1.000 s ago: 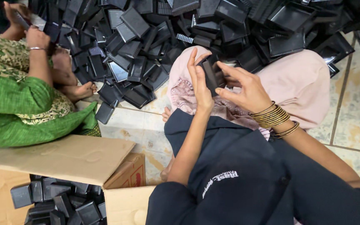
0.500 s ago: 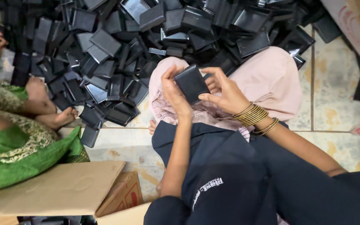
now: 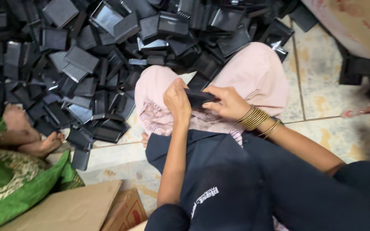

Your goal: The person sits on the floor among a large pile of black plastic boxes, picks them up one at a time, turns them over in both hands, and stacks them. Another person nearby handles boxes from the pile at the same time.

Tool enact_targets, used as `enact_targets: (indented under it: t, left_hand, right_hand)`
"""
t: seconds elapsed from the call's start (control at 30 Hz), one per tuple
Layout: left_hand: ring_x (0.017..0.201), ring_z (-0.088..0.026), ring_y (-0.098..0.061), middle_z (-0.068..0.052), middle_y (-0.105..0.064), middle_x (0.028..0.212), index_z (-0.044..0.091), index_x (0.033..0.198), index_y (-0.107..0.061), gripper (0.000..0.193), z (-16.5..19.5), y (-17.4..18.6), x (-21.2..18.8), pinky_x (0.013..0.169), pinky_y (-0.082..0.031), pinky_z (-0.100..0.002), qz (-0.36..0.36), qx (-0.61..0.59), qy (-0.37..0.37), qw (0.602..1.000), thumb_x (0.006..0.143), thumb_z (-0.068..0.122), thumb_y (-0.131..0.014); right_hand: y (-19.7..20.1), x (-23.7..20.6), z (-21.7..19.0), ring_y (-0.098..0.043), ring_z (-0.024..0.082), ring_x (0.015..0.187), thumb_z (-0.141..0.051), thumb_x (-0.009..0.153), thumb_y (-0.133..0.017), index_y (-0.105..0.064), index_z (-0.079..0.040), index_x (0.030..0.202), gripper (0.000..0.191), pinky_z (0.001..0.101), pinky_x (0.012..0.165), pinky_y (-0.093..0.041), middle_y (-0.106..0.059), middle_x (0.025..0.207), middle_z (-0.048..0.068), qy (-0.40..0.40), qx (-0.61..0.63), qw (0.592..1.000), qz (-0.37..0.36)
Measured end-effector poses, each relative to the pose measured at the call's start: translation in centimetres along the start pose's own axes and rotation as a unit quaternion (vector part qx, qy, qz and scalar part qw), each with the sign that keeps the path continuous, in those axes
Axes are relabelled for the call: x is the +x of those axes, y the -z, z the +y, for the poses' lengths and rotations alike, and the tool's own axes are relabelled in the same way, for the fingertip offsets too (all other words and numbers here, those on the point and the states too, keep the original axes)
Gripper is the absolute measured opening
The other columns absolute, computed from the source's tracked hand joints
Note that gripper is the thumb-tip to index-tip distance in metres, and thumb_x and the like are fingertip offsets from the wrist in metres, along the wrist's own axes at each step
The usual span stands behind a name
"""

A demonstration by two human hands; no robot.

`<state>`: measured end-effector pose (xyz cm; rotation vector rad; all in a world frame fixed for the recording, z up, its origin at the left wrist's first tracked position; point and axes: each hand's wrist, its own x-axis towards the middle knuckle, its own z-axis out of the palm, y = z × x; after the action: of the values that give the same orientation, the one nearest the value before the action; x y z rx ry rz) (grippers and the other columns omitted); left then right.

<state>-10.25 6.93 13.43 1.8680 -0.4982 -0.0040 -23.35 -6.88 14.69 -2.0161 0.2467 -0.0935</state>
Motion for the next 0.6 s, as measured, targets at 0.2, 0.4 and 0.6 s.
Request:
enact_targets:
  t: [0.2,0.4,0.6]
  left_hand:
    - [0.090,-0.017,-0.060,-0.007,-0.060,0.100,0.001,0.114,-0.060,0.055,-3.8,3.2,0.0,0.084,-0.050,-0.032,-0.005,-0.149,0.000,0.989,0.113,0.049,-0.034]
    - [0.074,-0.011,-0.060,-0.005,-0.061,0.090,0.003,0.110,-0.057,0.016,-10.2,10.4,-2.3,0.070,-0.051,-0.026,0.155,-0.203,0.158,0.954,0.109,0.019,-0.052]
    - [0.075,-0.012,-0.063,-0.004,-0.064,0.097,0.008,0.118,-0.055,0.015,-16.0,18.1,-6.4,0.063,-0.047,-0.024,0.299,-0.092,0.216,0.925,0.105,0.013,-0.051]
  right_hand:
    - [14.1,-0.8,1.9,-0.073,0.018,0.099,-0.020,0.096,-0.067,-0.059,-0.004,0.135,0.043,0.0317,0.093,-0.058,-0.075,0.107,0.008,-0.008,0.449,0.870,0.202]
    - [18.3,3.9,-1.8,-0.072,0.023,0.105,-0.031,0.098,-0.064,-0.062,0.000,0.124,0.041,0.0339,0.097,-0.061,-0.073,0.117,0.012,0.027,0.509,0.833,0.215]
    - [11.3,17.4,-0.4,-0.073,0.019,0.100,-0.013,0.104,-0.073,-0.070,-0.001,0.122,0.022,0.0326,0.086,-0.059,-0.069,0.114,0.011,0.183,-0.068,0.978,0.076]
